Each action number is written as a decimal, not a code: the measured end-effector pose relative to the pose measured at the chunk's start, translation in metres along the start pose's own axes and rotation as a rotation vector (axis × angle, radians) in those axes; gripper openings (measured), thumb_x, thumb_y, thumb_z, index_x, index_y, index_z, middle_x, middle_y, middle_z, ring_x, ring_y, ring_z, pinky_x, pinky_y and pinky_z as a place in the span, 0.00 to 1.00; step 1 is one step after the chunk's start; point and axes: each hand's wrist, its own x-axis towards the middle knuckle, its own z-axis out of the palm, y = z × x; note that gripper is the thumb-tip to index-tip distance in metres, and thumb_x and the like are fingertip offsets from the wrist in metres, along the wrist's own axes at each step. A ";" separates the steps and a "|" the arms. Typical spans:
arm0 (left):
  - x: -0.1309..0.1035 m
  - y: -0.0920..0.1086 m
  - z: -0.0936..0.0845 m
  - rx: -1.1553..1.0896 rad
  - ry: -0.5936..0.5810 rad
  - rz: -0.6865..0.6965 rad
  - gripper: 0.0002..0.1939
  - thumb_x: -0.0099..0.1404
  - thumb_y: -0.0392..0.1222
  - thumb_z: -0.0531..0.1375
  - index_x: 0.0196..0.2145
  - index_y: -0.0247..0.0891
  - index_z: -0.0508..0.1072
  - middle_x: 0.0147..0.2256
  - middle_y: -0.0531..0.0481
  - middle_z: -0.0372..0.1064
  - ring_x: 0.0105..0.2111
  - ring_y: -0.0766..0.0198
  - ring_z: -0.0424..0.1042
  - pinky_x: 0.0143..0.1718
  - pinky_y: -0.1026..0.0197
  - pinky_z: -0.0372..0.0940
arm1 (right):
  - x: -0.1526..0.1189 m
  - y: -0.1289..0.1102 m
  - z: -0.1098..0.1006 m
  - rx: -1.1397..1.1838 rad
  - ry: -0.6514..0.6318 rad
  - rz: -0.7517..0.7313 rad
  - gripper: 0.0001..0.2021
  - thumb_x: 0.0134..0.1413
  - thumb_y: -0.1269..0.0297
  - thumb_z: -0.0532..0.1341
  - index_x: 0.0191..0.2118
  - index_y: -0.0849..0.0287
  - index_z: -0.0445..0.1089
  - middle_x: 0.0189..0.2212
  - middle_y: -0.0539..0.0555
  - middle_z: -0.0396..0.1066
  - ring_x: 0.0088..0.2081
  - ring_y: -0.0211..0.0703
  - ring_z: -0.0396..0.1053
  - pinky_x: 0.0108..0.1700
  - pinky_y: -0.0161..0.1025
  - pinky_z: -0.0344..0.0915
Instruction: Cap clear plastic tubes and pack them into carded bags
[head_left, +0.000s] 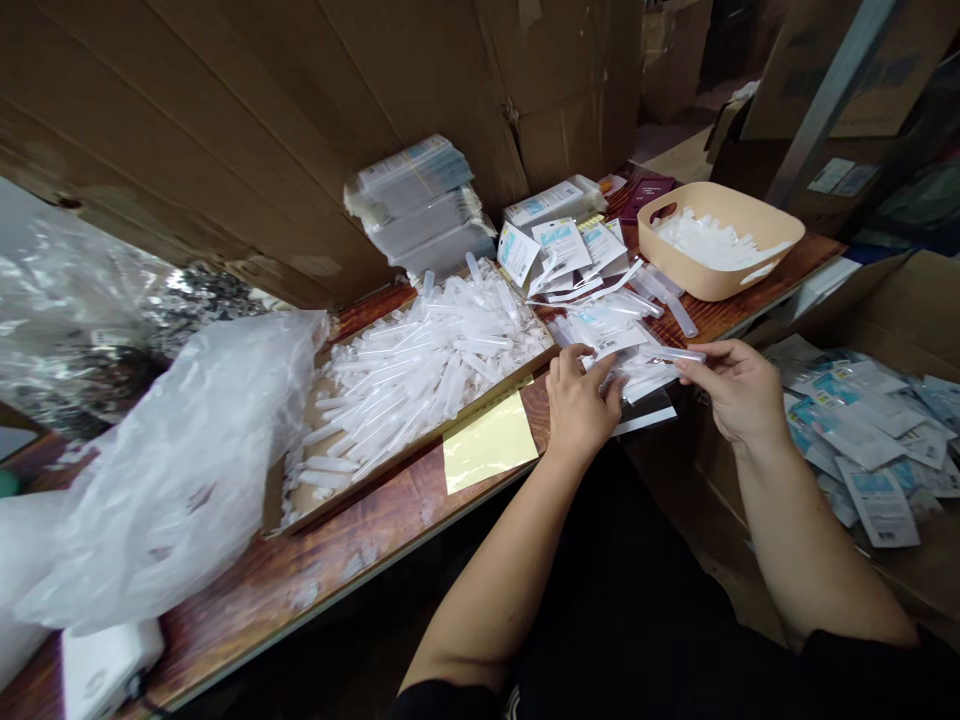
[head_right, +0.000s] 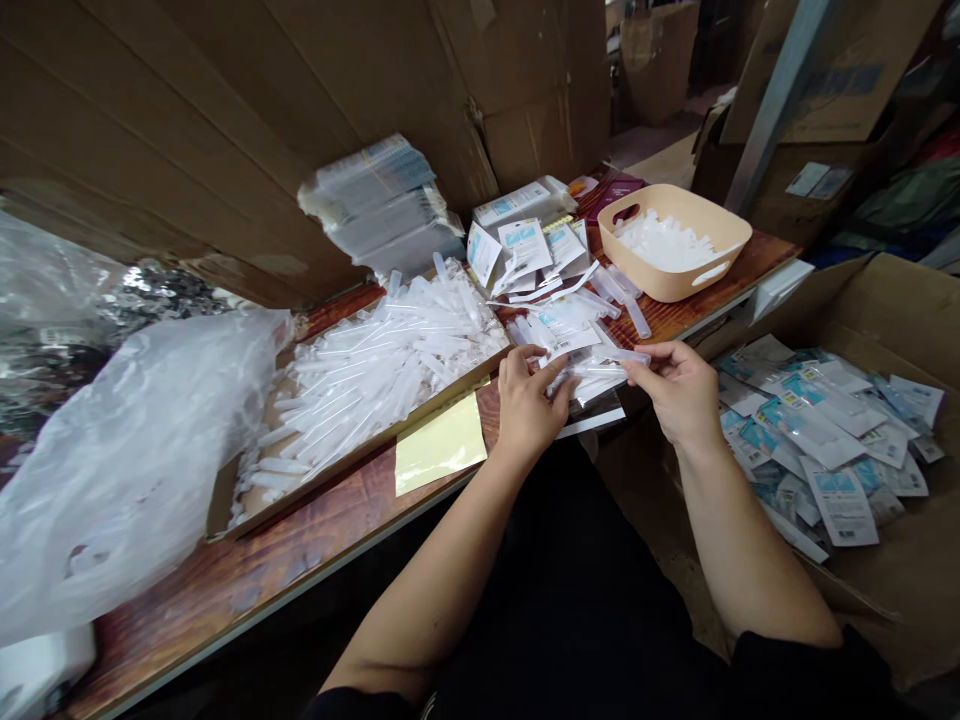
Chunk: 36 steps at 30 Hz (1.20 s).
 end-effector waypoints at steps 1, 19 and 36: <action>0.000 0.000 0.000 -0.005 -0.005 0.001 0.13 0.68 0.44 0.65 0.50 0.46 0.82 0.55 0.42 0.67 0.49 0.52 0.67 0.55 0.48 0.65 | 0.002 0.003 0.003 -0.011 0.031 -0.018 0.20 0.32 0.56 0.79 0.32 0.57 0.76 0.26 0.49 0.75 0.26 0.38 0.71 0.32 0.38 0.72; 0.007 -0.005 -0.015 -0.199 -0.143 -0.007 0.19 0.63 0.35 0.60 0.50 0.37 0.81 0.58 0.40 0.69 0.50 0.56 0.75 0.56 0.54 0.71 | 0.010 -0.006 0.007 -0.601 -0.347 -0.642 0.12 0.63 0.61 0.63 0.47 0.55 0.81 0.42 0.59 0.75 0.43 0.49 0.76 0.49 0.47 0.75; 0.009 -0.007 -0.027 -0.172 -0.180 0.105 0.25 0.64 0.51 0.67 0.55 0.36 0.78 0.58 0.37 0.67 0.57 0.49 0.72 0.60 0.48 0.69 | 0.045 -0.014 0.012 -0.595 -0.763 -0.488 0.20 0.56 0.64 0.68 0.55 0.50 0.80 0.59 0.56 0.75 0.60 0.53 0.73 0.63 0.51 0.70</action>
